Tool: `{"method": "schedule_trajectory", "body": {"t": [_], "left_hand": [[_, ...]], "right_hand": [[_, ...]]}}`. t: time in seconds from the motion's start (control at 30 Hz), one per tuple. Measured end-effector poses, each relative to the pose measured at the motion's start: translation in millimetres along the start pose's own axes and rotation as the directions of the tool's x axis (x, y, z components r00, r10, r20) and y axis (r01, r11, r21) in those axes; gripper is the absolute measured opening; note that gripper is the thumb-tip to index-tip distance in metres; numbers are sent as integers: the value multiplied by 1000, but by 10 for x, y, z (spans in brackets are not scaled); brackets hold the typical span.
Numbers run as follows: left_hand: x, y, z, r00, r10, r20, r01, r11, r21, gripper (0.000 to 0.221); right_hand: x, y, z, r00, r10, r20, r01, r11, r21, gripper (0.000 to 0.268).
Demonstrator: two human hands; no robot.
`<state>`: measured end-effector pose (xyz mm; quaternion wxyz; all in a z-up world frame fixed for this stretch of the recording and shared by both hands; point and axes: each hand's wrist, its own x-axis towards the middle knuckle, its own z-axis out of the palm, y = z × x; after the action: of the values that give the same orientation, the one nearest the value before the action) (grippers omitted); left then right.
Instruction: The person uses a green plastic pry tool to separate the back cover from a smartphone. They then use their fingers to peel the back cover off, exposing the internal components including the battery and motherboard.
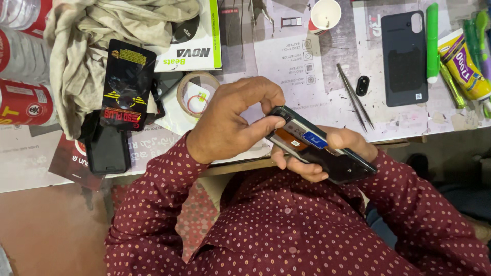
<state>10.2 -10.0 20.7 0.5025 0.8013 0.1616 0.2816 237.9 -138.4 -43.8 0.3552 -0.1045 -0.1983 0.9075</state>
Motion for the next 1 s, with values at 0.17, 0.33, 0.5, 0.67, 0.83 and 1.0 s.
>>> {"method": "schedule_trajectory", "body": {"t": [0.17,0.33,0.5,0.67,0.83,1.0], "left_hand": [[57,-82,-13,996,81,26,-85,977,195,26],[114,-216,-64,949,304,82,-314,896,315,22],[89,-317,-59,918,392,59,-390,866,312,20],[68,-361,-68,874,480,69,-473,813,339,22],[77,-377,-124,830,540,141,-551,752,362,25],[84,-386,-137,828,542,143,-553,747,369,26]], "right_hand": [[41,-99,-32,990,-28,-139,-13,960,-281,99],[16,-173,141,900,-193,-391,-200,613,-764,102],[85,-234,379,832,-368,-416,-321,292,-901,106],[143,-302,504,839,-425,-341,-337,87,-937,110],[147,-336,505,849,-412,-331,-335,65,-940,113],[158,-342,495,854,-409,-322,-326,63,-943,113]]}}
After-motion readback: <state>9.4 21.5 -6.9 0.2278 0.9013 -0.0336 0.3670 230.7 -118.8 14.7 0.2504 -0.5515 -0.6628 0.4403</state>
